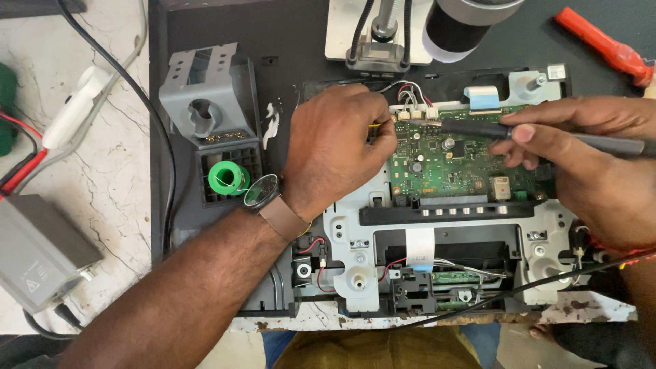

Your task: The person uses a soldering iron and solder wire to reflow or repair joints on a green circuit board mounted in a disassembled appliance. They repeatedly apply heat and solder to specific points while referencing a digital microscope display.

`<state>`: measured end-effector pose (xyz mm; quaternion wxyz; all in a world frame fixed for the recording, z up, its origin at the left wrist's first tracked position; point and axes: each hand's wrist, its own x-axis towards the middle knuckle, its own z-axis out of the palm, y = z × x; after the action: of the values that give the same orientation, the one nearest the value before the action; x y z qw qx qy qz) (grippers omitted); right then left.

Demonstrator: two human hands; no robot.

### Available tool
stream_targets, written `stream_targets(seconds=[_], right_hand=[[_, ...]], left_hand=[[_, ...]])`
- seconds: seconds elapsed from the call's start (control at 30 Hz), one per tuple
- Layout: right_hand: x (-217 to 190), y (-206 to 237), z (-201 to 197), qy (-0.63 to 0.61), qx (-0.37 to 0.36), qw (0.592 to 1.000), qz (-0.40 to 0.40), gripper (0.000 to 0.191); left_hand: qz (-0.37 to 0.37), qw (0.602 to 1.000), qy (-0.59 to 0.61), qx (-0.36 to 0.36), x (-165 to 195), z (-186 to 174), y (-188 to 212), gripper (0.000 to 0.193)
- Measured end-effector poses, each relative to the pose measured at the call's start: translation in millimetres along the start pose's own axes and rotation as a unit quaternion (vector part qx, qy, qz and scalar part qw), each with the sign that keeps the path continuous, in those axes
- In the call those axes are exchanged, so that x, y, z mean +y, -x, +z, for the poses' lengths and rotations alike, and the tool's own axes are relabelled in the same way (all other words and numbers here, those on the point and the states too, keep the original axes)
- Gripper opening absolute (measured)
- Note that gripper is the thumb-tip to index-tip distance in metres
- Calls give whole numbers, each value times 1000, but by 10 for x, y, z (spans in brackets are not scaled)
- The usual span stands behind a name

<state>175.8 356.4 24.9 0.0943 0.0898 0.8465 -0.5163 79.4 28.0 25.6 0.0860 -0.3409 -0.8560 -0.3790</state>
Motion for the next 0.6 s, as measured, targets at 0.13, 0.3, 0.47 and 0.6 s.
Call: stream_targets(seconds=[0.13, 0.3, 0.47, 0.6], right_hand=[[-205, 151, 182, -1, 57, 998, -22, 28], [-771, 52, 300, 18, -5, 1000, -16, 29], [-610, 155, 368, 43, 88, 994, -44, 22], [-392, 176, 323, 24, 86, 995, -34, 21]], left_hand=[[4, 1000, 3, 7, -6, -11, 19, 9], [8, 1000, 4, 15, -15, -17, 32, 9], [9, 1000, 2, 2, -16, -17, 15, 9], [7, 1000, -2, 3, -16, -14, 11, 9]])
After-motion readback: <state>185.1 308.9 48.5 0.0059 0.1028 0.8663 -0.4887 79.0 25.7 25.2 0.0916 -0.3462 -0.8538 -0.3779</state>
